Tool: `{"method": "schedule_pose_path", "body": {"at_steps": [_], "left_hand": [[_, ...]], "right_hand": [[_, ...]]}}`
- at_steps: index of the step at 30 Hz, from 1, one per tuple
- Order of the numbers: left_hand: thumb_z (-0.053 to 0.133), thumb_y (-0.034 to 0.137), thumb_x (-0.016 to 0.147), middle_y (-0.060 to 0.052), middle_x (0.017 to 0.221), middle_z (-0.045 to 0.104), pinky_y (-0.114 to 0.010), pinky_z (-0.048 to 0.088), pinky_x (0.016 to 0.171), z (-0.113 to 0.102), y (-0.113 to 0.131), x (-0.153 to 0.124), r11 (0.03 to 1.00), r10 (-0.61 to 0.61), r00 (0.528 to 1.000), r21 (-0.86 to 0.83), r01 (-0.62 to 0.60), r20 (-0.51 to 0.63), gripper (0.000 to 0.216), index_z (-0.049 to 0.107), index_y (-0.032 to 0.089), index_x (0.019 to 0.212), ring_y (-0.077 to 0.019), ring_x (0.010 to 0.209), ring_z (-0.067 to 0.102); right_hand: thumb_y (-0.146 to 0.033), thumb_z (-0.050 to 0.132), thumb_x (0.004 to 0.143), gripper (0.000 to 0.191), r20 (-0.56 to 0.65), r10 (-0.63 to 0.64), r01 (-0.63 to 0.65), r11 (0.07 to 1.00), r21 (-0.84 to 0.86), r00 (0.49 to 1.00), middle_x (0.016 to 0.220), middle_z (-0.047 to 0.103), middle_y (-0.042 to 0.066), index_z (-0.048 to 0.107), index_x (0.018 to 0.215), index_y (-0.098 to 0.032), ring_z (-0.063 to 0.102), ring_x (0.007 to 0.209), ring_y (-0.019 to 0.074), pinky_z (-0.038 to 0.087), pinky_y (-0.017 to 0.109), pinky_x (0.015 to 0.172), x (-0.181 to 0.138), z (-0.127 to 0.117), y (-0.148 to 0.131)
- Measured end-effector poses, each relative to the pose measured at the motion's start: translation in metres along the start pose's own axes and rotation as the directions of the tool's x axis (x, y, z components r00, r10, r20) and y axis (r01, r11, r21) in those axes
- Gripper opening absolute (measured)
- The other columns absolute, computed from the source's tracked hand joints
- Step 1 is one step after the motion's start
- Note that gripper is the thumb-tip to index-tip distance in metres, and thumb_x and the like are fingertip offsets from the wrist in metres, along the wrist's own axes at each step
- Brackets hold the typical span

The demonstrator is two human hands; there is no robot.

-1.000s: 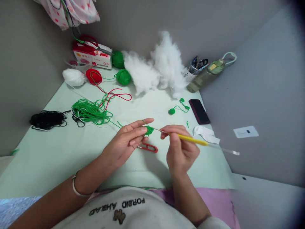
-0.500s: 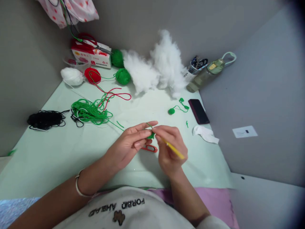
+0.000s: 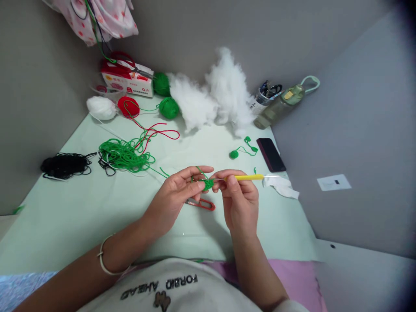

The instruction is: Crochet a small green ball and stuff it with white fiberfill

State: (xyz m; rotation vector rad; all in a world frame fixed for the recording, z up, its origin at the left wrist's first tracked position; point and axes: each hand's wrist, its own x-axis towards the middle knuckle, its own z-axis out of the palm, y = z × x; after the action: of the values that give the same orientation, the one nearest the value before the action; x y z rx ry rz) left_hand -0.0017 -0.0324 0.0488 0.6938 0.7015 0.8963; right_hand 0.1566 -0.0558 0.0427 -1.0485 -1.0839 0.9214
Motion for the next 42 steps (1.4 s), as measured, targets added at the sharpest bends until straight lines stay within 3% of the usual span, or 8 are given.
{"method": "schedule_pose_path", "body": {"at_steps": [8, 13, 17, 21, 25, 30, 36, 42], "left_hand": [[0.076, 0.026, 0.084, 0.000, 0.084, 0.061, -0.022, 0.050, 0.066, -0.001, -0.001, -0.002, 1.000, 0.004, 1.000, 0.027, -0.004, 0.000, 0.027, 0.079, 0.025, 0.111, -0.0114, 0.073, 0.053], [0.077, 0.024, 0.083, 0.002, 0.084, 0.057, -0.020, 0.046, 0.061, 0.002, 0.004, -0.002, 0.983, 0.081, 0.992, 0.173, -0.064, -0.096, 0.029, 0.079, 0.026, 0.112, -0.0092, 0.068, 0.048], [0.082, 0.021, 0.078, 0.002, 0.081, 0.056, -0.020, 0.046, 0.064, 0.006, 0.009, 0.000, 0.964, 0.150, 0.974, 0.242, -0.107, -0.169, 0.032, 0.079, 0.025, 0.110, -0.0102, 0.070, 0.048], [0.086, 0.031, 0.076, 0.004, 0.073, 0.055, -0.021, 0.045, 0.062, 0.007, 0.011, 0.004, 0.998, -0.051, 0.995, -0.039, 0.048, -0.085, 0.048, 0.075, 0.025, 0.123, -0.0086, 0.061, 0.045], [0.085, 0.038, 0.078, 0.013, 0.047, 0.024, -0.020, 0.045, 0.066, 0.006, 0.008, 0.011, 0.942, -0.241, 0.957, -0.199, 0.270, 0.158, 0.040, 0.080, 0.018, 0.112, -0.0048, 0.048, 0.016], [0.091, 0.037, 0.073, 0.011, 0.054, 0.041, -0.013, 0.033, 0.053, 0.005, 0.003, 0.020, 0.942, -0.195, 0.974, -0.255, 0.220, 0.119, 0.026, 0.080, 0.017, 0.086, -0.0014, 0.047, 0.011], [0.101, 0.035, 0.057, 0.010, 0.060, 0.046, -0.011, 0.038, 0.053, -0.003, -0.001, 0.032, 0.923, -0.230, 0.972, -0.324, 0.206, -0.038, 0.037, 0.077, 0.015, 0.077, 0.0017, 0.046, 0.018], [0.099, 0.038, 0.060, 0.012, 0.051, 0.040, -0.018, 0.052, 0.072, -0.024, -0.012, 0.040, 0.952, -0.222, 0.965, -0.244, 0.185, -0.136, 0.039, 0.079, 0.016, 0.085, -0.0001, 0.047, 0.019]], "right_hand": [[-0.034, 0.056, 0.102, 0.023, 0.008, 0.000, 0.000, 1.000, -0.011, 1.000, 0.086, 0.074, 0.005, 0.070, 0.090, -0.019, 0.070, 0.068, 0.0152, 0.059, 0.031, 0.063, -0.001, -0.001, -0.005], [-0.017, 0.051, 0.103, 0.021, 0.073, -0.214, 0.226, 0.936, -0.269, 0.974, 0.093, 0.074, 0.004, 0.072, 0.101, -0.022, 0.069, 0.077, 0.0151, 0.058, 0.031, 0.070, -0.009, -0.002, -0.009], [-0.006, 0.051, 0.097, 0.030, 0.301, -0.455, 0.544, 0.655, -0.525, 0.838, 0.099, 0.075, 0.007, 0.068, 0.115, -0.023, 0.071, 0.089, 0.0190, 0.060, 0.034, 0.075, -0.010, -0.002, -0.008], [-0.005, 0.061, 0.092, 0.041, 0.439, -0.562, 0.667, 0.299, -0.683, 0.701, 0.105, 0.074, 0.009, 0.070, 0.126, -0.026, 0.072, 0.091, 0.0201, 0.063, 0.031, 0.073, -0.008, -0.002, 0.000], [-0.011, 0.064, 0.093, 0.044, 0.290, -0.596, 0.626, 0.490, -0.607, 0.749, 0.106, 0.070, 0.007, 0.070, 0.130, -0.034, 0.072, 0.090, 0.0206, 0.065, 0.032, 0.071, -0.009, -0.004, 0.007], [-0.006, 0.053, 0.096, 0.044, 0.173, -0.509, 0.523, 0.701, -0.485, 0.843, 0.102, 0.066, 0.007, 0.071, 0.126, -0.033, 0.071, 0.091, 0.0192, 0.062, 0.030, 0.069, -0.011, -0.001, 0.011], [-0.005, 0.051, 0.095, 0.056, 0.370, -0.381, 0.525, 0.705, -0.477, 0.847, 0.120, 0.063, 0.010, 0.056, 0.144, -0.032, 0.068, 0.086, 0.0158, 0.062, 0.029, 0.075, 0.007, -0.006, 0.012], [-0.008, 0.063, 0.085, 0.081, 0.619, 0.118, 0.377, 0.700, -0.606, 0.777, 0.142, 0.059, 0.011, 0.034, 0.158, -0.029, 0.067, 0.118, 0.0221, 0.058, 0.034, 0.098, 0.033, -0.018, 0.005]]}}
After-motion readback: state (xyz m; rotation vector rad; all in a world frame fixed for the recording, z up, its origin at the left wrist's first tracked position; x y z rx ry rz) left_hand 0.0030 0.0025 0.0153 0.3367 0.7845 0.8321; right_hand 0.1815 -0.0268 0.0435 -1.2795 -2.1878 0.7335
